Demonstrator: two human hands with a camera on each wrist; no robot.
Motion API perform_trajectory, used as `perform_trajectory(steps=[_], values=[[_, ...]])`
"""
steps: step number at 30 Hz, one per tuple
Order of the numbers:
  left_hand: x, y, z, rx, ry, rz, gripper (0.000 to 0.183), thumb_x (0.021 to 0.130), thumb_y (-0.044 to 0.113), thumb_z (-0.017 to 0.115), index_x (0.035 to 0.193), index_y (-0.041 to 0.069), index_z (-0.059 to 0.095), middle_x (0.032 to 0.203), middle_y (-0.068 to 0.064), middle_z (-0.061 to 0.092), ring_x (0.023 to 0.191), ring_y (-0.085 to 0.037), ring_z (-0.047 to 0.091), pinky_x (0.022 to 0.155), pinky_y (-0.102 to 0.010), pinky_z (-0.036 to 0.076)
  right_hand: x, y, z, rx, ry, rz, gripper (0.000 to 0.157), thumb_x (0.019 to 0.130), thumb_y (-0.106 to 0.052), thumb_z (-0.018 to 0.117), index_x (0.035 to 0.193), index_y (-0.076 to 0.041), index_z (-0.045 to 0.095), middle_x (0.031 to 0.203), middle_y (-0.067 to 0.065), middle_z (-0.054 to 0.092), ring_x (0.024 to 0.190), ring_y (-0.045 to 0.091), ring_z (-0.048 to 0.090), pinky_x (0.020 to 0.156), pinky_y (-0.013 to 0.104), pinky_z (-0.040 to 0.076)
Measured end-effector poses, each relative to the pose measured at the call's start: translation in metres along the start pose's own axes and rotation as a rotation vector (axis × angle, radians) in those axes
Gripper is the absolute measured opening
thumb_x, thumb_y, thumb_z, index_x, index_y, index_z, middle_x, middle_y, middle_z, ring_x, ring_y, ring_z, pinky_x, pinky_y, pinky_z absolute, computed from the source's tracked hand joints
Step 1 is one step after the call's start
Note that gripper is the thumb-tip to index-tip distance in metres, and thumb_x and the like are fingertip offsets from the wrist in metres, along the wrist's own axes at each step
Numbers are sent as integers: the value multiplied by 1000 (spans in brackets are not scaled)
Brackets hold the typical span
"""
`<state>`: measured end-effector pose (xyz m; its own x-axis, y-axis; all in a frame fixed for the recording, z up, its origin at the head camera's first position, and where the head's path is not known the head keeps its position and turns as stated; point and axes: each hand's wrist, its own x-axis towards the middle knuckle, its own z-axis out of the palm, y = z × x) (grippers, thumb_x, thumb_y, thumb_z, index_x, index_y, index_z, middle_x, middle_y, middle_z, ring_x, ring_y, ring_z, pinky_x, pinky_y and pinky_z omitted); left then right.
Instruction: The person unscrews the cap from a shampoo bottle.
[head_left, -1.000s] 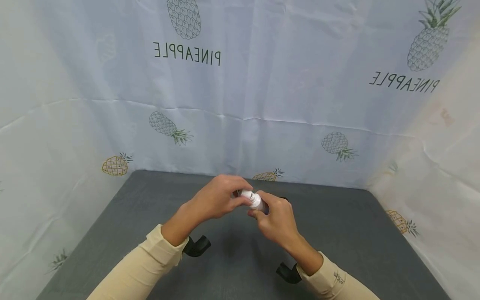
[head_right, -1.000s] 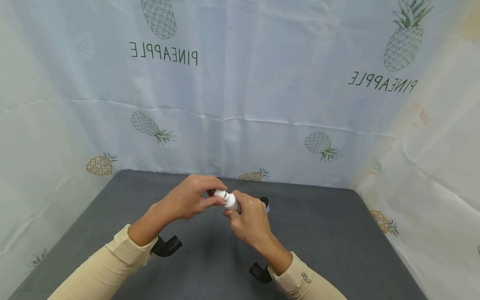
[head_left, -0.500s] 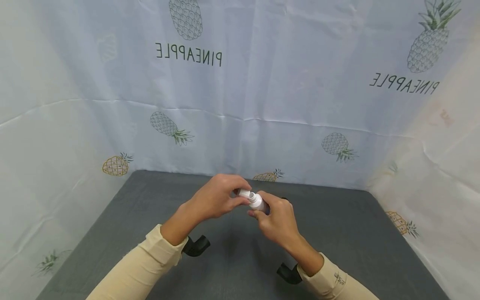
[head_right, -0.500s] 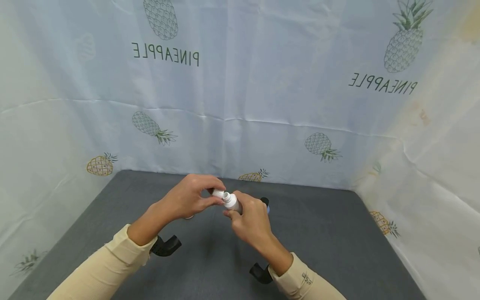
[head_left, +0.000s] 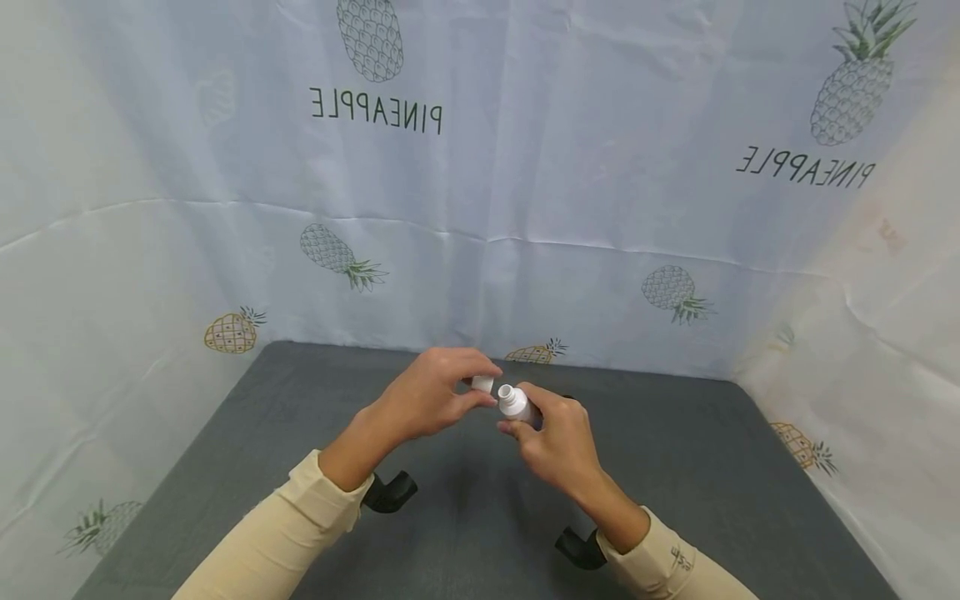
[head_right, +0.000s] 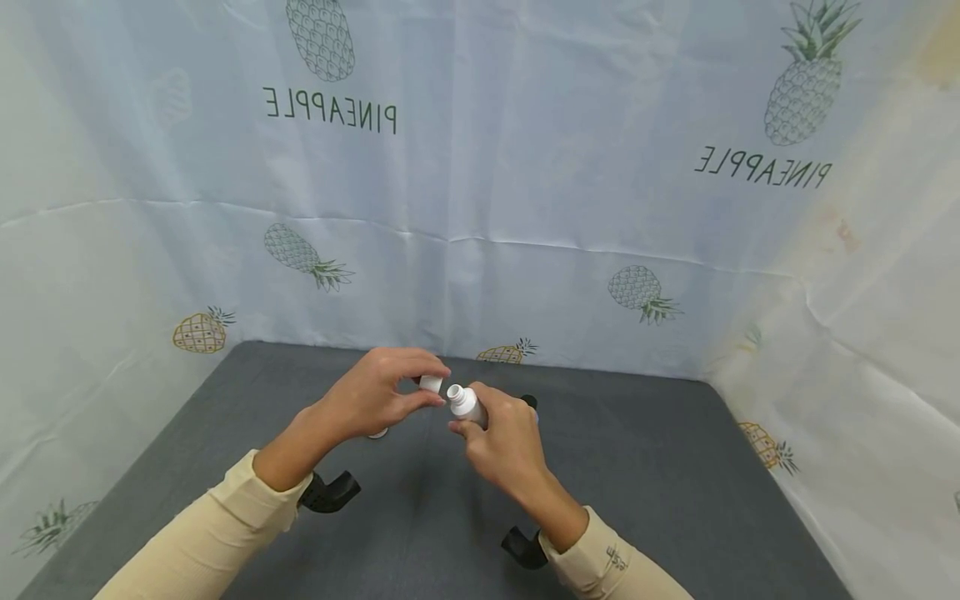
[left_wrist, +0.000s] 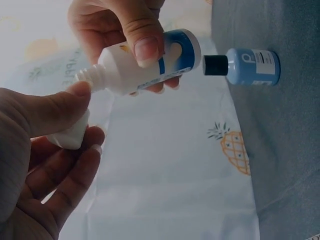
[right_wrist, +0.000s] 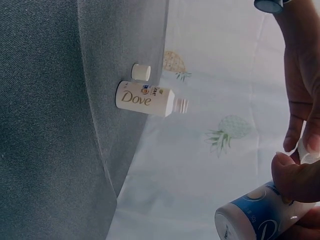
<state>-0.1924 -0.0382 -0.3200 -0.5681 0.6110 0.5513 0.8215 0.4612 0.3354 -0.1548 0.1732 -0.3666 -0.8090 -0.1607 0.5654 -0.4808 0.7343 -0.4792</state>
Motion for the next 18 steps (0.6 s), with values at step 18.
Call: perform_trajectory(steps=[18], values=[[-6, -7, 1, -28, 53, 8, 31, 84, 18, 87, 111, 6, 77, 106, -5, 75, 84, -14, 67, 71, -25, 58, 1, 1, -1, -11, 7, 15, 29, 75, -13, 94, 95, -16, 74, 79, -1, 72, 62, 7, 51, 59, 22, 42]])
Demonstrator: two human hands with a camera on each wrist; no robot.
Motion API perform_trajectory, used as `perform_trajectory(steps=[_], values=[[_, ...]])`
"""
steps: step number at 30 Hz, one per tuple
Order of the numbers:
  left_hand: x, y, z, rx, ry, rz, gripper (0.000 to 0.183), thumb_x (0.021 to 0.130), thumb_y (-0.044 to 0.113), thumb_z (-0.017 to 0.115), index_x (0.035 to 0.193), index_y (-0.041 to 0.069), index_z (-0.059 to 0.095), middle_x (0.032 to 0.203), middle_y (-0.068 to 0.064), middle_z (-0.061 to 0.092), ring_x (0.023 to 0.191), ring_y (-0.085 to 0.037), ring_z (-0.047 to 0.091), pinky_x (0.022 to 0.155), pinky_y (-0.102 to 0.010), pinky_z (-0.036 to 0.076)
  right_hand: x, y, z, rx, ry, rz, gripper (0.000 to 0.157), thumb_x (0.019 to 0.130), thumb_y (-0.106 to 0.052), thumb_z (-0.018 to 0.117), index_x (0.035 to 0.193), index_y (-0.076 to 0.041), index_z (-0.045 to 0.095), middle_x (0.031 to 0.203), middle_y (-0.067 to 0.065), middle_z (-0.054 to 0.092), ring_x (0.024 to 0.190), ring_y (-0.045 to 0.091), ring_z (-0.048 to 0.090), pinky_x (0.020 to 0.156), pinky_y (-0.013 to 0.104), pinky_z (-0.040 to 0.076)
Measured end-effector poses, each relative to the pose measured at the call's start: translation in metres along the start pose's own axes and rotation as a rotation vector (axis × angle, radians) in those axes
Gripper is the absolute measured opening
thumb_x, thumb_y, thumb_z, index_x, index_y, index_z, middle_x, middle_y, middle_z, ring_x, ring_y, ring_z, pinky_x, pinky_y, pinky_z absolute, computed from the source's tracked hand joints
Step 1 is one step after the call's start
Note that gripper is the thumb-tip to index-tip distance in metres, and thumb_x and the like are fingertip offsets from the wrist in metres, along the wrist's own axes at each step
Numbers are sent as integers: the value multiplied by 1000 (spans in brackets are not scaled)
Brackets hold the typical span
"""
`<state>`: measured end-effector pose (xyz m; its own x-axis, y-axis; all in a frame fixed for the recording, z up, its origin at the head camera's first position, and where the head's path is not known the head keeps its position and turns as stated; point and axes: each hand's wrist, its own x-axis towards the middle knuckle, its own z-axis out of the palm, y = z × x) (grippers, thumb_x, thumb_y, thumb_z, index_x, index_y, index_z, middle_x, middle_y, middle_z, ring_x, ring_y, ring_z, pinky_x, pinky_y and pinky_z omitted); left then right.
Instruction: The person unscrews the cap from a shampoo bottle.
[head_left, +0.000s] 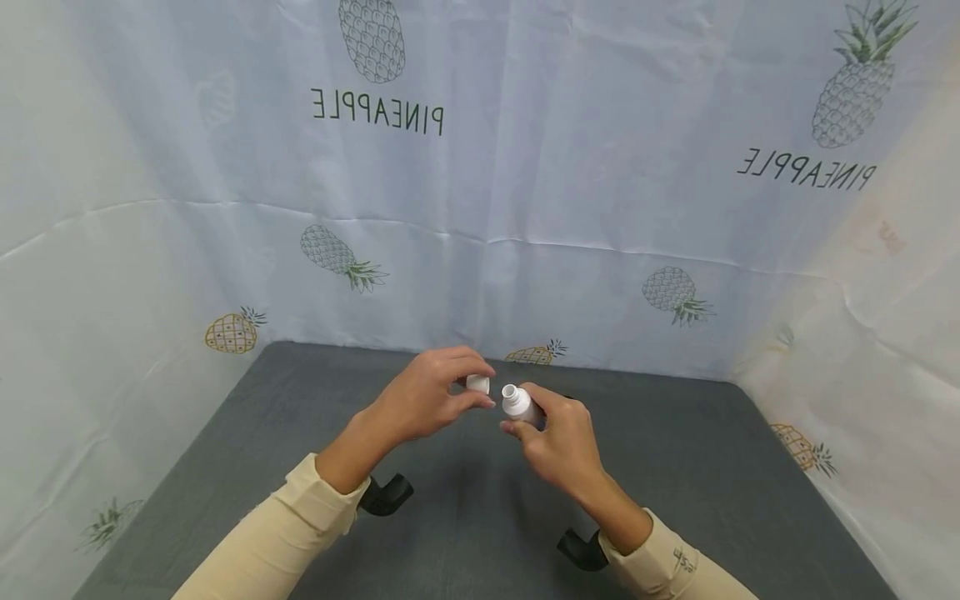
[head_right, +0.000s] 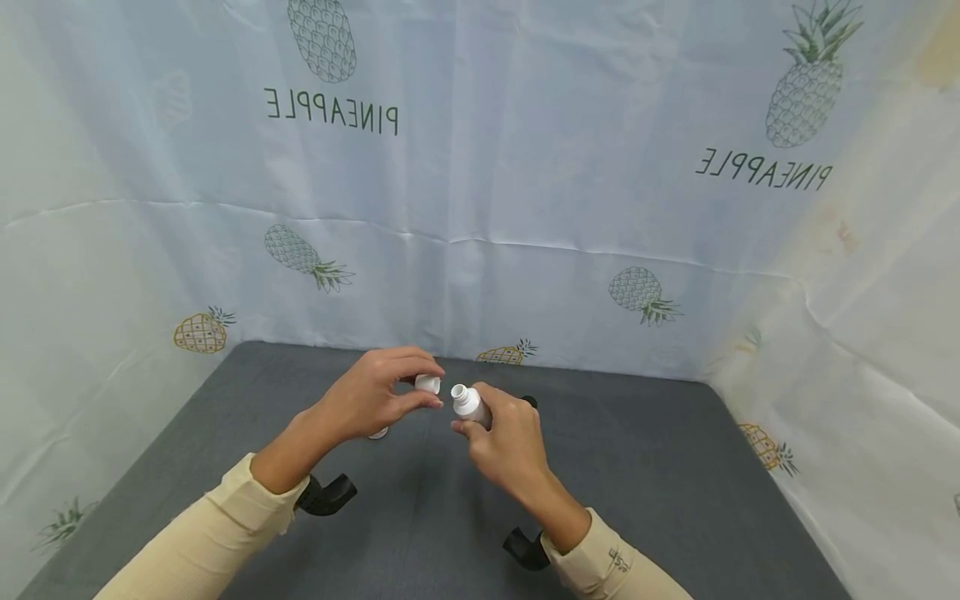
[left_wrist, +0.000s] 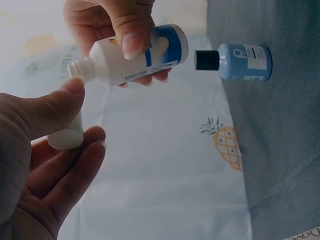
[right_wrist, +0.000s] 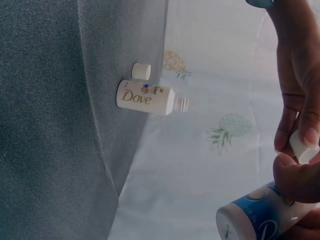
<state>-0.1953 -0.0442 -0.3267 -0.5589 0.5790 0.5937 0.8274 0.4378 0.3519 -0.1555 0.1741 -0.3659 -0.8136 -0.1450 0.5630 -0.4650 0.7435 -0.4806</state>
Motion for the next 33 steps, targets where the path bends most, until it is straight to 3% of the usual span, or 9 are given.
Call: perform_trajectory(steps=[10, 19, 25, 33], values=[[-5, -3, 7, 6, 47, -40, 30, 82, 16, 89, 109, 7, 78, 104, -4, 78, 87, -14, 71, 76, -29, 61, 0, 4, 1, 61, 0, 13, 30, 76, -12, 93, 101, -14, 75, 80, -1, 72, 65, 7, 50, 59, 24, 40], [-8, -4, 12, 21, 86, -80, 31, 82, 15, 89, 110, 7, 79, 108, -6, 79, 90, -16, 74, 76, -32, 62, 2, 5, 4, 189, -29, 97, 38, 78, -6, 90, 114, -6, 75, 97, 9, 79, 84, 19, 74, 71, 37, 59], [-10, -4, 16, 14, 84, -98, 34, 84, 15, 87, 115, 5, 77, 112, -8, 78, 90, -17, 74, 78, -33, 63, 3, 6, 7, 264, -57, 175, 45, 82, -6, 88, 124, -4, 73, 106, 12, 78, 95, 26, 76, 79, 42, 61], [-11, -5, 22, 1, 99, -113, 33, 90, 16, 83, 120, 6, 75, 115, -6, 76, 86, -13, 69, 77, -32, 61, 5, 7, 7, 305, -80, 238, 45, 83, -6, 87, 125, -5, 72, 110, 12, 78, 102, 26, 77, 86, 46, 63]])
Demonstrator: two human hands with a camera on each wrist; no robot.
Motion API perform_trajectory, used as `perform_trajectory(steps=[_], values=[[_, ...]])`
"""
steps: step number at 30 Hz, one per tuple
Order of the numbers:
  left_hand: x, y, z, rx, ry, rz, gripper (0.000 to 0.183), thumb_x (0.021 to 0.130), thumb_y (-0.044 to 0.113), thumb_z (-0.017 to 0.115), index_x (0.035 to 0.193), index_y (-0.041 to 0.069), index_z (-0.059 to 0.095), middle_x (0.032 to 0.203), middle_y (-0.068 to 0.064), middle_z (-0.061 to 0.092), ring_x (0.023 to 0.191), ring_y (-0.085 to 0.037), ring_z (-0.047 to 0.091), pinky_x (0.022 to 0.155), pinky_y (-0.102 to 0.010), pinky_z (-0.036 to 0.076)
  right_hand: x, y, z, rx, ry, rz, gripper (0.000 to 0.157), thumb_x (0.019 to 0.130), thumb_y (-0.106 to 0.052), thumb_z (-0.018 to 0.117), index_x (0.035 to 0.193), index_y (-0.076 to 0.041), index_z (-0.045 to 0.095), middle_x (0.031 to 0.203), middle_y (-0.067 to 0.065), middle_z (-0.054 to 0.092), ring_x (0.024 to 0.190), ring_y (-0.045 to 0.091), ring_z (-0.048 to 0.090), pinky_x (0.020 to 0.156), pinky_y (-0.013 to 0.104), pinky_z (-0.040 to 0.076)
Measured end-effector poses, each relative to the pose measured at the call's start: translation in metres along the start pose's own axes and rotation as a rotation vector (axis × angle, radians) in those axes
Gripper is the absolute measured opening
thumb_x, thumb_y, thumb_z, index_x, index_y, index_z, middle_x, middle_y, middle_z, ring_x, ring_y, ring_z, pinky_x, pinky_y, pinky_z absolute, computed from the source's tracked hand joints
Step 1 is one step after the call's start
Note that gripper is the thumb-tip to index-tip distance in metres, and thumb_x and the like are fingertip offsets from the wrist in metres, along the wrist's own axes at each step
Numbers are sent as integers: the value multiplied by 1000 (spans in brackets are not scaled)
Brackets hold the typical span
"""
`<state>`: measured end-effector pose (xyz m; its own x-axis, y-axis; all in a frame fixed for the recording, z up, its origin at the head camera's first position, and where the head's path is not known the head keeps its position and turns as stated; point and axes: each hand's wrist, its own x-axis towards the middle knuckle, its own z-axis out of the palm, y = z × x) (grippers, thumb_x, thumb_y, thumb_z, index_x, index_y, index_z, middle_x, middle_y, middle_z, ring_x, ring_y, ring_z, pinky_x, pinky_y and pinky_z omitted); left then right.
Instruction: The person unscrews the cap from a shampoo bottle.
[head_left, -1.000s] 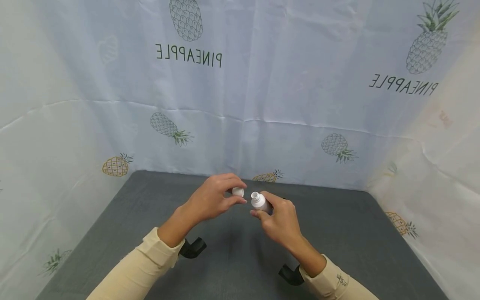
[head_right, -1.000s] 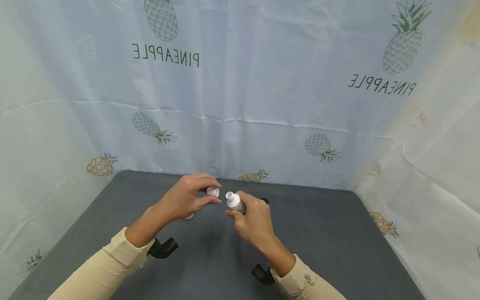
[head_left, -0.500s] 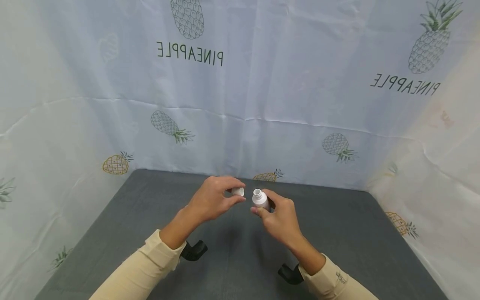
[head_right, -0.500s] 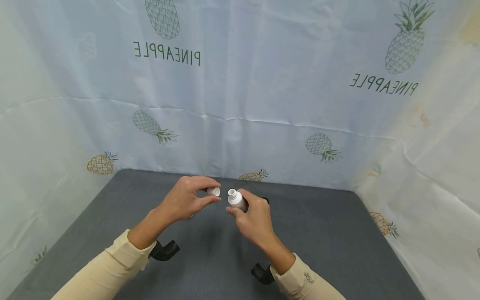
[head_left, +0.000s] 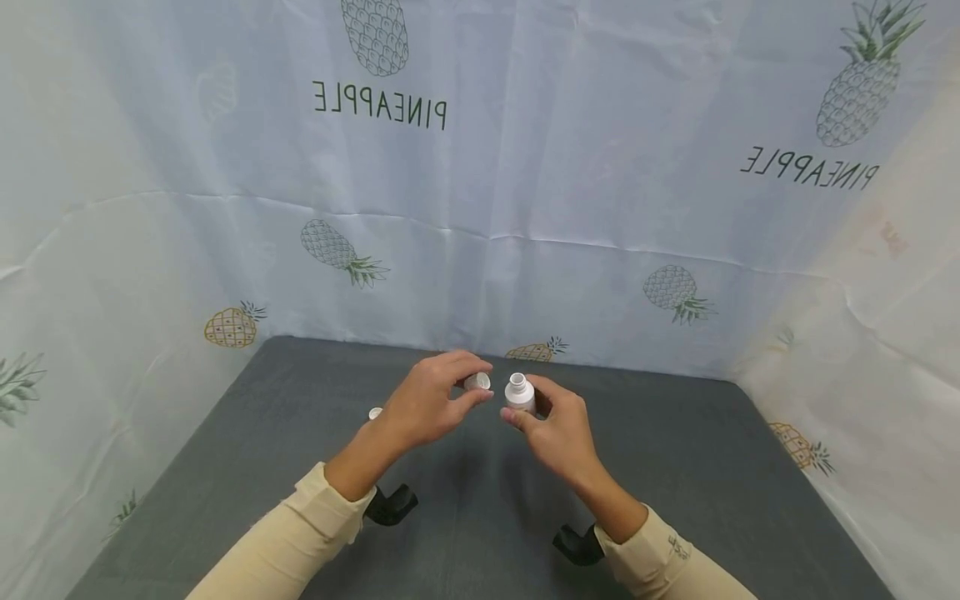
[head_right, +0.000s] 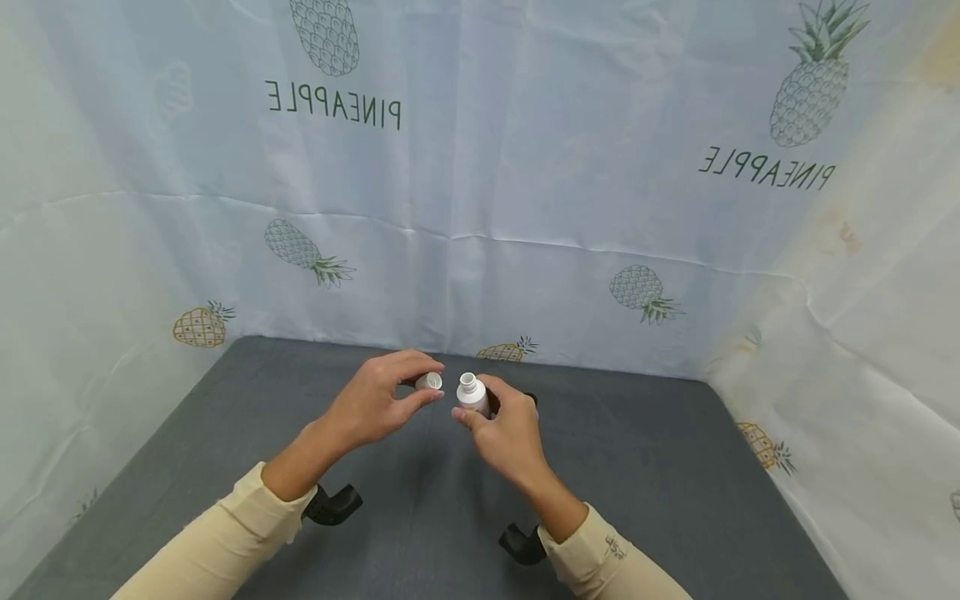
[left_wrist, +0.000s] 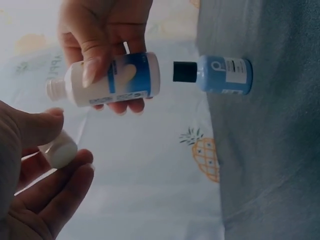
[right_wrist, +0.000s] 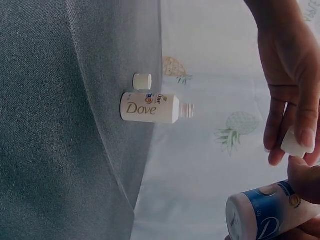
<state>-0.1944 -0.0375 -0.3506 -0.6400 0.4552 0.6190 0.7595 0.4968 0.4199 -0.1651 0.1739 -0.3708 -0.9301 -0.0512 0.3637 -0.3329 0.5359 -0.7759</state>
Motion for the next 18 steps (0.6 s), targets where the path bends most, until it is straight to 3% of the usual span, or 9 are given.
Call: perform_trajectory(steps=[9, 18], values=[[-3, -3, 10, -48, 105, -34, 32, 88, 15, 84, 118, 6, 78, 117, -9, 79, 97, -21, 76, 87, -42, 63, 2, 2, 1, 54, -12, 37, 45, 83, -5, 86, 126, -5, 71, 115, 12, 76, 109, 29, 76, 93, 47, 62], [-7, -5, 16, -86, 110, -64, 34, 91, 11, 80, 123, 1, 74, 119, -12, 75, 90, -19, 74, 82, -37, 64, 2, 5, 5, 79, -2, 41, 45, 84, -5, 86, 126, -7, 71, 114, 11, 76, 106, 26, 75, 91, 45, 63]])
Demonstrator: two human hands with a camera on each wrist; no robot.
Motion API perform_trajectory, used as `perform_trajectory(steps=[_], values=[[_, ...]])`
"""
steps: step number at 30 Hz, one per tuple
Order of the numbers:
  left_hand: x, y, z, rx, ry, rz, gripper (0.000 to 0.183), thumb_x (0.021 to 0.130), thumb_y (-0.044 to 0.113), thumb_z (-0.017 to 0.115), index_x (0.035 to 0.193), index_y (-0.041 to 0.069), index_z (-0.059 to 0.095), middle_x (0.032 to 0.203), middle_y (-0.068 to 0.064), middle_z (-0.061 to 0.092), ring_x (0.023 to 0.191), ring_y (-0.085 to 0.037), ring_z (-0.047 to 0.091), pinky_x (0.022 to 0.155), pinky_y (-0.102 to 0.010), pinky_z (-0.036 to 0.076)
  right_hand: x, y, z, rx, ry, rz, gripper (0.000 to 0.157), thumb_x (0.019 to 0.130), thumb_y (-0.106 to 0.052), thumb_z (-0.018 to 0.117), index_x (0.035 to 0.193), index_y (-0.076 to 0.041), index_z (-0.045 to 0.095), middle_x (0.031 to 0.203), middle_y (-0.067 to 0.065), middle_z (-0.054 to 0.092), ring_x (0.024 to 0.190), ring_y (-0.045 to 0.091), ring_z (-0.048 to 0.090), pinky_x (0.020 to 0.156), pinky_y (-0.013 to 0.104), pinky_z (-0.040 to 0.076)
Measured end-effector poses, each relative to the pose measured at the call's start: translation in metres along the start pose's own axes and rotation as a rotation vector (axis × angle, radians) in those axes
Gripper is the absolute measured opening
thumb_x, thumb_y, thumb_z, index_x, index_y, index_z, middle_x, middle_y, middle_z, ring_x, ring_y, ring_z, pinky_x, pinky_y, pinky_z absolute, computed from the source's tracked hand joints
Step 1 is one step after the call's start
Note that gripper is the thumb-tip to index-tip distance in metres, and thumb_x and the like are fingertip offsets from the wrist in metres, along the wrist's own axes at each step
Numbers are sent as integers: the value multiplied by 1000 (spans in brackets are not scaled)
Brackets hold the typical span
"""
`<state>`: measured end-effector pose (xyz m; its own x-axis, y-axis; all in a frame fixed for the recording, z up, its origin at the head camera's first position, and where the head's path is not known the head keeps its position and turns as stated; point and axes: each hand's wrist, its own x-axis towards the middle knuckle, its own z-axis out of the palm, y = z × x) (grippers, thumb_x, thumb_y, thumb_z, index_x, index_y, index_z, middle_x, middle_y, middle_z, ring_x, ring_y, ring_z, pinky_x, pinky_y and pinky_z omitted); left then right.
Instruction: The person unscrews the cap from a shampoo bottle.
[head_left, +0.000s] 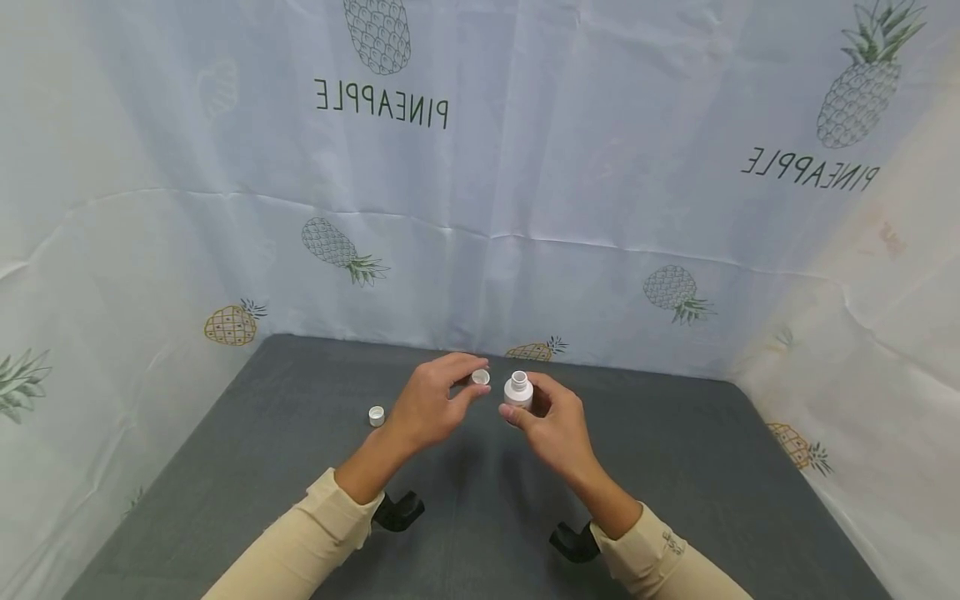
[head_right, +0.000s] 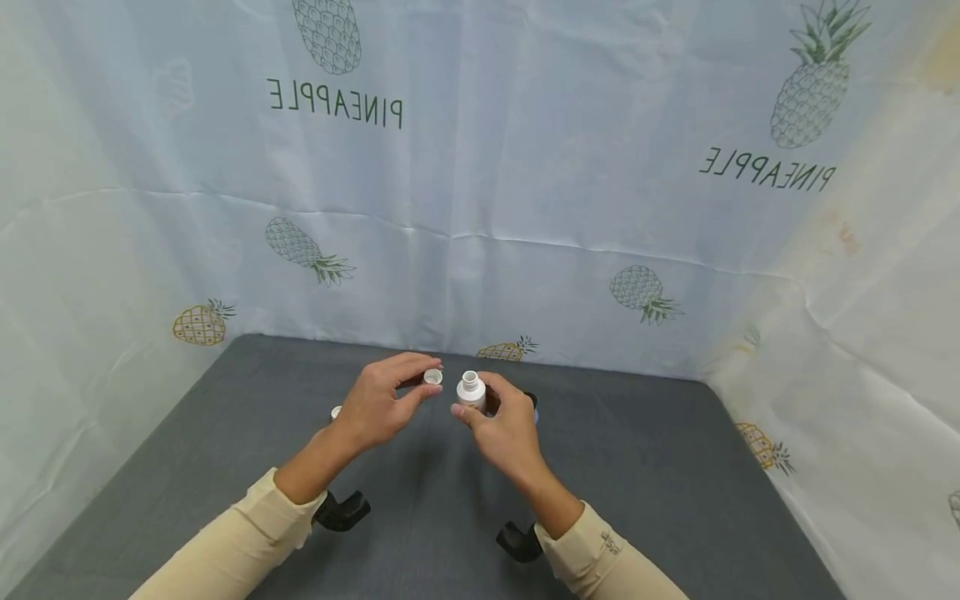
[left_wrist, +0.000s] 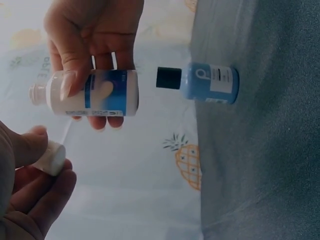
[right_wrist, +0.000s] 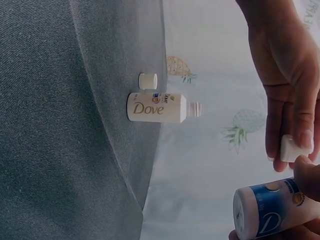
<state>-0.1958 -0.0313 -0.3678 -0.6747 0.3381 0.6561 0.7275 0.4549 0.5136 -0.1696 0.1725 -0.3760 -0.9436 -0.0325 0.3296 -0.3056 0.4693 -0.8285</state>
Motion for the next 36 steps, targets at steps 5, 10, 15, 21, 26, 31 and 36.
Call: perform_trajectory(steps=[5, 10, 15, 21, 26, 31, 36], values=[[-1, -1, 0, 10, -7, -1, 35, 91, 10, 80, 124, 1, 73, 121, -12, 74, 90, -18, 73, 84, -35, 63, 1, 1, 3, 22, -5, 1, 46, 84, -3, 85, 128, -7, 69, 115, 12, 76, 106, 27, 75, 89, 45, 63], [-1, -3, 3, 19, 11, 11, 33, 90, 9, 81, 122, 1, 74, 119, -11, 74, 89, -19, 72, 83, -35, 63, 2, 3, 6, 32, -9, -11, 45, 85, -2, 84, 127, -6, 69, 115, 13, 77, 105, 28, 76, 87, 40, 64], [-1, -6, 7, 25, 43, 4, 31, 90, 9, 81, 119, 2, 75, 117, -11, 76, 93, -21, 74, 83, -36, 63, 4, 5, 8, 54, -20, -15, 43, 85, 0, 83, 125, -5, 69, 115, 14, 76, 105, 29, 76, 86, 38, 64], [-2, -7, 8, 8, 63, -22, 31, 90, 9, 81, 119, 3, 76, 118, -13, 77, 99, -24, 76, 84, -40, 63, 6, 9, 11, 63, -47, 7, 42, 86, 0, 82, 125, -4, 69, 114, 14, 77, 104, 29, 76, 84, 33, 64], [-4, -8, 9, -11, 64, -40, 31, 90, 9, 81, 119, 2, 75, 118, -14, 77, 100, -25, 76, 85, -39, 64, 6, 13, 13, 58, -60, 6, 40, 86, 1, 81, 124, -3, 68, 114, 15, 76, 107, 31, 76, 86, 37, 64], [-5, -10, 9, -31, 65, -53, 31, 89, 7, 81, 119, 1, 75, 117, -14, 76, 100, -25, 76, 86, -38, 64, 7, 15, 16, 71, -67, 26, 42, 86, 1, 82, 125, -4, 68, 116, 15, 76, 110, 30, 75, 89, 38, 64], [-6, -13, 11, -33, 68, -49, 31, 89, 7, 81, 119, 1, 75, 117, -14, 76, 100, -25, 76, 87, -38, 64, 8, 17, 19, 83, -75, 20, 39, 87, 2, 81, 124, -3, 68, 115, 16, 76, 108, 31, 75, 86, 36, 64]])
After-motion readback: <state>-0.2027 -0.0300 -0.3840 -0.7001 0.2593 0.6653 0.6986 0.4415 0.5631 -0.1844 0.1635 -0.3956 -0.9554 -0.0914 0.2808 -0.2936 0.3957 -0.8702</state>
